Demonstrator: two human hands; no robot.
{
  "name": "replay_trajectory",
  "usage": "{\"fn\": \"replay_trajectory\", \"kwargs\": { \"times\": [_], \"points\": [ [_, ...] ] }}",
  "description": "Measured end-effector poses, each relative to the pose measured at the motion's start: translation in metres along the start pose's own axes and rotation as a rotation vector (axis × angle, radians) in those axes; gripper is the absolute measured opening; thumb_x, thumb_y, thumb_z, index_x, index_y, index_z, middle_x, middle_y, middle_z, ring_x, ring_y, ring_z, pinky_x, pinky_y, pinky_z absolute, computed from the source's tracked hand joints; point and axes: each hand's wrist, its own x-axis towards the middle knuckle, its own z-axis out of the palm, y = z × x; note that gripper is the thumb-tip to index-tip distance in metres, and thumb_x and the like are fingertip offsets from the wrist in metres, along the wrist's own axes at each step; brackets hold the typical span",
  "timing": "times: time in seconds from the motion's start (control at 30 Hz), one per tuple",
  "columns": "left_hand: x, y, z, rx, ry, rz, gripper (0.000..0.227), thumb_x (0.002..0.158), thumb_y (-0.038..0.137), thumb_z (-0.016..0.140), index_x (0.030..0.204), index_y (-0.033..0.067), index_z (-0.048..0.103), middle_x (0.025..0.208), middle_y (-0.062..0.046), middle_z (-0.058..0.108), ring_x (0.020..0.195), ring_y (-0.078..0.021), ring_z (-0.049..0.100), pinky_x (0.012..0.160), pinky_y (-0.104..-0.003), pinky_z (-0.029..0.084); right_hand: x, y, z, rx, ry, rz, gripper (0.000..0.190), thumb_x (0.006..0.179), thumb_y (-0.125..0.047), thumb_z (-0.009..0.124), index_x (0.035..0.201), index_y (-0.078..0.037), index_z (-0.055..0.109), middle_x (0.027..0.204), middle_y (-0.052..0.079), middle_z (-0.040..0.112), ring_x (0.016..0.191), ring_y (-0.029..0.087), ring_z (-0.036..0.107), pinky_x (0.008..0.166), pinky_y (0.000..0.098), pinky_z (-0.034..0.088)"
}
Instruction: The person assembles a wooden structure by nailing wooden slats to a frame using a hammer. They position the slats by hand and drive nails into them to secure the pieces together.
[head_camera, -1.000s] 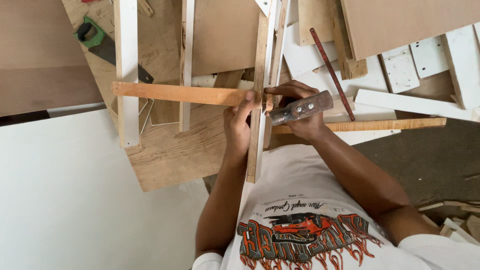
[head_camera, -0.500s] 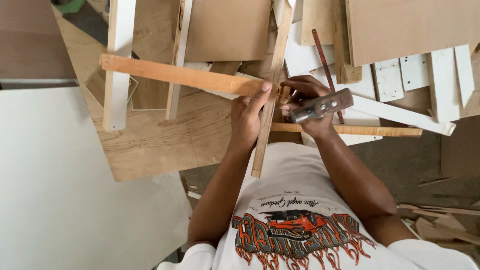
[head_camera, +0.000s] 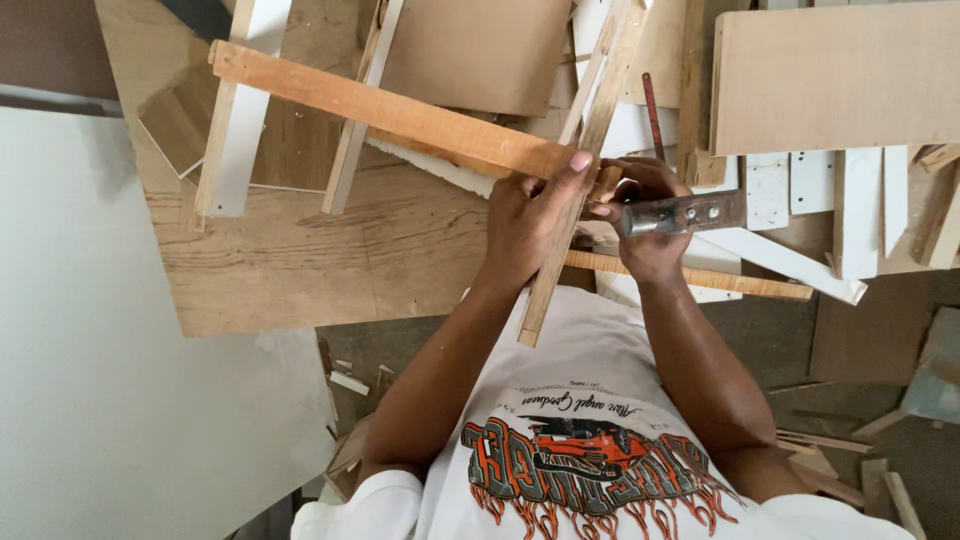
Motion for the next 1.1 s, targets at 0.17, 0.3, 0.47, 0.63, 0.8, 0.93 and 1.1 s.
{"fn": "replay_trajectory", "kwargs": {
  "times": [0.17, 0.3, 0.47, 0.63, 0.8, 0.93, 1.1],
  "points": [
    [0.002, -0.001, -0.002, 0.182, -0.016, 0.013, 0.045, 0.098, 0.044, 0.068, 0.089, 0.0006, 0.076, 0.067, 0.000, 0.066, 0.062, -0.0079, 0.057, 0.057, -0.026, 0.044, -0.001, 0.004, 0.000, 0.055, 0.016, -0.040, 0.051, 0.090, -0.016, 0.091, 0.128, 0.004, 0.064, 0.126, 0.014, 0.067, 0.104, 0.016, 0.069, 0.080, 0.0237, 0.060],
    [0.002, 0.004, -0.002, 0.150, -0.024, -0.007, 0.046, 0.098, 0.045, 0.068, 0.089, 0.0008, 0.076, 0.067, -0.002, 0.066, 0.063, -0.0081, 0.057, 0.056, -0.027, 0.044, -0.002, 0.003, -0.001, -0.029, 0.026, -0.063, 0.050, 0.089, -0.019, 0.090, 0.126, 0.002, 0.065, 0.125, 0.014, 0.070, 0.104, 0.016, 0.071, 0.082, 0.0250, 0.062],
    [0.000, 0.009, -0.001, 0.159, -0.048, 0.046, 0.043, 0.098, 0.044, 0.068, 0.093, 0.0020, 0.076, 0.070, -0.003, 0.069, 0.065, -0.0093, 0.063, 0.058, -0.027, 0.048, -0.005, 0.001, -0.004, -0.175, 0.023, -0.100, 0.050, 0.090, -0.020, 0.091, 0.128, 0.003, 0.068, 0.125, 0.017, 0.069, 0.103, 0.018, 0.068, 0.088, 0.0286, 0.059],
    [0.002, 0.014, -0.003, 0.314, -0.056, 0.214, 0.042, 0.102, 0.045, 0.064, 0.098, 0.0053, 0.077, 0.073, -0.003, 0.070, 0.068, -0.0113, 0.067, 0.061, -0.028, 0.051, -0.002, -0.002, -0.003, -0.133, 0.018, -0.102, 0.050, 0.088, -0.027, 0.091, 0.122, 0.000, 0.067, 0.126, 0.015, 0.070, 0.107, 0.020, 0.072, 0.090, 0.0309, 0.063],
    [0.002, 0.015, -0.003, 0.318, -0.071, 0.101, 0.039, 0.099, 0.043, 0.066, 0.097, 0.0055, 0.078, 0.067, -0.004, 0.067, 0.063, -0.0141, 0.064, 0.056, -0.031, 0.050, 0.000, -0.006, -0.003, -0.135, 0.015, -0.065, 0.051, 0.086, -0.029, 0.091, 0.120, 0.002, 0.069, 0.120, 0.015, 0.071, 0.102, 0.020, 0.072, 0.086, 0.0298, 0.064],
    [0.002, 0.012, -0.007, 0.355, -0.087, 0.154, 0.039, 0.101, 0.042, 0.065, 0.099, 0.0052, 0.078, 0.070, -0.004, 0.070, 0.065, -0.0131, 0.065, 0.059, -0.030, 0.051, -0.001, -0.008, -0.002, -0.075, 0.009, -0.098, 0.049, 0.090, -0.030, 0.089, 0.118, 0.003, 0.067, 0.118, 0.015, 0.072, 0.102, 0.020, 0.074, 0.084, 0.0281, 0.065],
    [-0.003, 0.013, -0.005, 0.229, -0.074, 0.186, 0.038, 0.102, 0.041, 0.067, 0.103, 0.0038, 0.076, 0.080, -0.005, 0.074, 0.073, -0.0140, 0.069, 0.064, -0.031, 0.054, 0.000, -0.004, 0.000, -0.103, 0.019, -0.142, 0.047, 0.091, -0.029, 0.088, 0.117, 0.005, 0.067, 0.115, 0.016, 0.074, 0.101, 0.022, 0.076, 0.087, 0.0316, 0.066]
  ]
}}
